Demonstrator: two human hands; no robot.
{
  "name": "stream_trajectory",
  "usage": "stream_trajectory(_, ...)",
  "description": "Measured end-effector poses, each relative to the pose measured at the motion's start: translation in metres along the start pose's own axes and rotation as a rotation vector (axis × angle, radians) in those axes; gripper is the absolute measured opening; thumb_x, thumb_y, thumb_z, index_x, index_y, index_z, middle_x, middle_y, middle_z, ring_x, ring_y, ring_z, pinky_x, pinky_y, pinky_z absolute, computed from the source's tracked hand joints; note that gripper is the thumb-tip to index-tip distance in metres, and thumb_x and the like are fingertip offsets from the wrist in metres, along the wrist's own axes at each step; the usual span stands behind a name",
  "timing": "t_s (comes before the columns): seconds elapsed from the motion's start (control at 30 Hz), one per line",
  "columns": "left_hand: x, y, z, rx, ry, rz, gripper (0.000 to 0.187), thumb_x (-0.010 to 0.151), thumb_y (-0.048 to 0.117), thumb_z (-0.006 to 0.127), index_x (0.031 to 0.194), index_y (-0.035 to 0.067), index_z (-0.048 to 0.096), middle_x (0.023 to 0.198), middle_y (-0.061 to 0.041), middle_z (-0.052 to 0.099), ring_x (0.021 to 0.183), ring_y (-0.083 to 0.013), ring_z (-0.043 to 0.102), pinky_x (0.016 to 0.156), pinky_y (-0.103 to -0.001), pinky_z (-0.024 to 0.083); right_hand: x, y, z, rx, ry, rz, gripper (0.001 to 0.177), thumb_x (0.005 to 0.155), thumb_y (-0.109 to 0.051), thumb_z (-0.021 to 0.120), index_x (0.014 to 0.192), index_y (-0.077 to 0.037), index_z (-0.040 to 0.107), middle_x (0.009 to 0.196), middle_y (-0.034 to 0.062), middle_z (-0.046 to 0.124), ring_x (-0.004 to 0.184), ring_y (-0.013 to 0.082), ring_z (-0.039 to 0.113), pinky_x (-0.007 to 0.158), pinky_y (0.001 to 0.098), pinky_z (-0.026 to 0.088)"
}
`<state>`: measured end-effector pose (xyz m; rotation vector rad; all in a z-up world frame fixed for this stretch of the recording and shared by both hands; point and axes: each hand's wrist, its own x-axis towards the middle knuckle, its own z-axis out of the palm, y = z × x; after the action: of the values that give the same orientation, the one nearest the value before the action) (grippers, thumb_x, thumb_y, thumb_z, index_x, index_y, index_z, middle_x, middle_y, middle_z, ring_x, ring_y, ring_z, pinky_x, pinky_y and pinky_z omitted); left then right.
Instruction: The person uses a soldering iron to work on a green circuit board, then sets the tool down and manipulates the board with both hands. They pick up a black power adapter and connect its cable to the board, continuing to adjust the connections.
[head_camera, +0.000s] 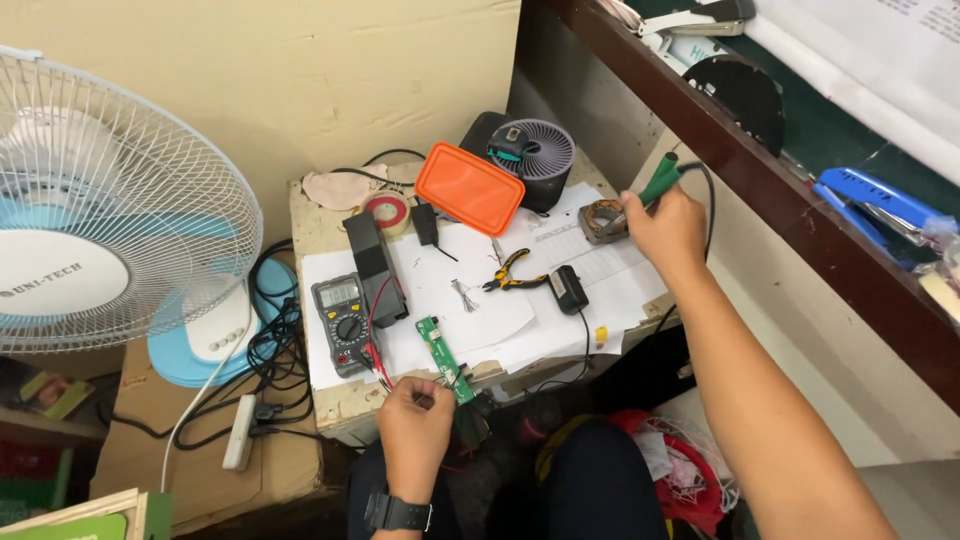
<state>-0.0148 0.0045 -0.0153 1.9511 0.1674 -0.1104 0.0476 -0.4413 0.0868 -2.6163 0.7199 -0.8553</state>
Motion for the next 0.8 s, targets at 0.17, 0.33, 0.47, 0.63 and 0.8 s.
stream_trajectory(0.17, 0.006, -0.015, 0.007, 0.003, 0.045, 0.073, 0.01, 0.087, 0.02, 0.081, 0.079, 0.015, 0.078, 0.07, 0.0, 0.077, 0.069, -0.018, 0.07, 0.075, -0.038, 0.058, 0.015, -0.023, 0.013, 0.099, -0.084, 0.09, 0.05, 0.113, -0.045, 0.087, 0.104, -0.003, 0.06, 0.082, 0.0145, 0.072, 0.079, 0.0418, 0.074, 0.069, 0.0572, 0.055)
stream_trajectory(0.33, 0.009, -0.024, 0.009, 0.013, 0.079, 0.158, 0.009, 0.086, 0.022, 0.078, 0.08, 0.016, 0.076, 0.072, -0.002, 0.077, 0.072, -0.0226, 0.074, 0.078, -0.042, 0.058, 0.006, 0.004, 0.068, 0.102, 0.118, -0.105, 0.041, 0.109, -0.029, 0.087, 0.115, 0.003, 0.063, 0.097, 0.0245, 0.082, 0.095, 0.0581, 0.076, 0.089, 0.0664, 0.056)
stream_trajectory(0.47, 0.006, -0.021, 0.007, -0.03, 0.036, 0.152, 0.008, 0.087, 0.019, 0.077, 0.081, 0.016, 0.074, 0.076, -0.002, 0.079, 0.077, -0.021, 0.076, 0.076, -0.041, 0.058, -0.055, -0.023, 0.064, 0.313, 0.127, 0.016, 0.072, 0.107, -0.033, 0.084, 0.154, 0.012, 0.053, 0.109, 0.0165, 0.082, 0.11, 0.0455, 0.077, 0.1, 0.0582, 0.056)
stream_trajectory(0.63, 0.009, -0.016, 0.009, -0.023, 0.074, 0.091, 0.013, 0.086, 0.02, 0.079, 0.087, 0.008, 0.083, 0.074, -0.02, 0.08, 0.078, -0.0393, 0.083, 0.071, -0.046, 0.064, -0.2, -0.087, 0.046, 0.401, -0.182, 0.096, 0.052, 0.113, -0.038, 0.076, 0.141, 0.006, 0.073, 0.118, 0.0377, 0.081, 0.115, 0.0617, 0.075, 0.095, 0.0731, 0.061)
stream_trajectory(0.8, 0.001, -0.006, 0.004, -0.08, 0.039, 0.087, 0.015, 0.089, 0.018, 0.078, 0.09, 0.003, 0.083, 0.076, -0.019, 0.082, 0.077, -0.0339, 0.084, 0.07, -0.043, 0.064, -0.313, -0.147, 0.034, 0.772, -0.552, 0.421, 0.033, 0.104, -0.012, 0.081, 0.137, -0.006, 0.08, 0.123, 0.0247, 0.088, 0.085, 0.0339, 0.087, 0.063, 0.0415, 0.076)
